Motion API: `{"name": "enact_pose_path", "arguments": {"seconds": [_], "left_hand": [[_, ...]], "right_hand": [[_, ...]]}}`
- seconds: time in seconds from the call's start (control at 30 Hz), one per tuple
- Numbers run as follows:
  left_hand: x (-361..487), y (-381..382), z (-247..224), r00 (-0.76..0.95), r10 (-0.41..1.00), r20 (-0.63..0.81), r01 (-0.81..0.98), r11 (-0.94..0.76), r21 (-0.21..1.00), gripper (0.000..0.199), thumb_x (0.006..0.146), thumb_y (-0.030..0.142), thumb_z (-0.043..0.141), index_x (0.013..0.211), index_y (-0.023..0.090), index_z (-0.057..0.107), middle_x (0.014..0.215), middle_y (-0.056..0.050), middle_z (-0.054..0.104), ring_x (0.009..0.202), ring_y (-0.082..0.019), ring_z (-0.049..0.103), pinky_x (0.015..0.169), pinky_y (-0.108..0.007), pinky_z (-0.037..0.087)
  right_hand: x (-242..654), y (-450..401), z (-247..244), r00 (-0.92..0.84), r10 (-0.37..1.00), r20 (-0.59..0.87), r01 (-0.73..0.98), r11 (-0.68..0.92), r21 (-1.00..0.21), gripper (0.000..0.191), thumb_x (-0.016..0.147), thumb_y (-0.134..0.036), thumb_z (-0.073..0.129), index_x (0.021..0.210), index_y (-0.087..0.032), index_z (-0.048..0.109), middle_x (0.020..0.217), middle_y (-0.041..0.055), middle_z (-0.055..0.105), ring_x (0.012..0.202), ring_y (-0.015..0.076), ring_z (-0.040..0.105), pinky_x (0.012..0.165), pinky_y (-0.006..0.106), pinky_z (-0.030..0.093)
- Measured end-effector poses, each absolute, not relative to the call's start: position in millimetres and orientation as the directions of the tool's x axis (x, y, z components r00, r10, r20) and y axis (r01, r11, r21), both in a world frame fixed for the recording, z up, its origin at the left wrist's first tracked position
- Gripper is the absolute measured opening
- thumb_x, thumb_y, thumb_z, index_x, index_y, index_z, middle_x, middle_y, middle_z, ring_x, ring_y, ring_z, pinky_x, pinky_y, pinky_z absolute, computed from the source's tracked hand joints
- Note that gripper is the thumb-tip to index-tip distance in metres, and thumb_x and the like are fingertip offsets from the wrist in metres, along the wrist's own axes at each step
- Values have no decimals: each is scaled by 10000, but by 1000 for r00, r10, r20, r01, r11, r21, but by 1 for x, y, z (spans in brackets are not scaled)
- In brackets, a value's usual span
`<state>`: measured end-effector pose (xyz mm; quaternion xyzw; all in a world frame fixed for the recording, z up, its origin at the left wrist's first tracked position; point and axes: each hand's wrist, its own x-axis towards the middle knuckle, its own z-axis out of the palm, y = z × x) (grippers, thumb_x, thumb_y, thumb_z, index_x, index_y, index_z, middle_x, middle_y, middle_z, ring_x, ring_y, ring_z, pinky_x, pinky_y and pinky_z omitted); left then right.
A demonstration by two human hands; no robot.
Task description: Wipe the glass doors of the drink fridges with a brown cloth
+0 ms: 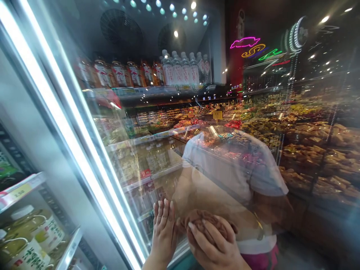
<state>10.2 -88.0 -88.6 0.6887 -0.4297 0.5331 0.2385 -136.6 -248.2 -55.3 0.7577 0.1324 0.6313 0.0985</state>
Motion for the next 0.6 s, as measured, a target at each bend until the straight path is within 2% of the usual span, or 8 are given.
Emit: {"name": "enact_pose_path", "arguments": {"seconds": [0.1,0.2,0.3,0.47,0.6], "left_hand": [[9,-86,-97,89,-341,936,-842,-527,-112,745,982,95,505,1663,189,219,1728,-25,214,1611,-222,176,1355,-415,114],[6,-88,-106,107,-342,934,-842,-531,-98,735,991,108,504,1664,180,217,1732,-35,203,1614,-226,164,1356,-427,99],[3,-90,-112,130,-329,935,-837,-541,-74,748,988,106,508,1666,156,196,1741,-60,155,1619,-240,131,1355,-441,93],[4,-88,-116,119,-352,928,-846,-525,-90,766,971,96,491,1670,174,187,1730,-69,156,1617,-247,129,1349,-495,130],[3,-84,-126,123,-376,918,-855,-510,-95,804,957,119,542,1671,160,174,1739,-78,100,1622,-262,105,1348,-511,134]], "right_hand": [[-159,-265,-57,189,251,950,65,-968,243,272,898,-186,705,1047,-392,801,961,-69,791,993,167,663,1223,405,379],[-159,-266,-39,53,159,986,-7,-987,159,297,812,-169,817,1002,-397,807,900,-54,769,961,185,658,1134,418,449],[-138,-249,-23,7,152,988,-40,-987,153,354,735,-155,889,985,-392,809,922,-44,760,990,198,645,1104,435,457],[-123,-228,-56,159,309,938,100,-950,296,273,782,-246,865,982,-416,792,1093,-99,767,1080,168,622,1185,461,389],[-153,-242,-90,284,282,916,169,-956,242,272,875,-192,761,1056,-393,786,1101,-83,779,1111,161,630,1183,415,390]]}}
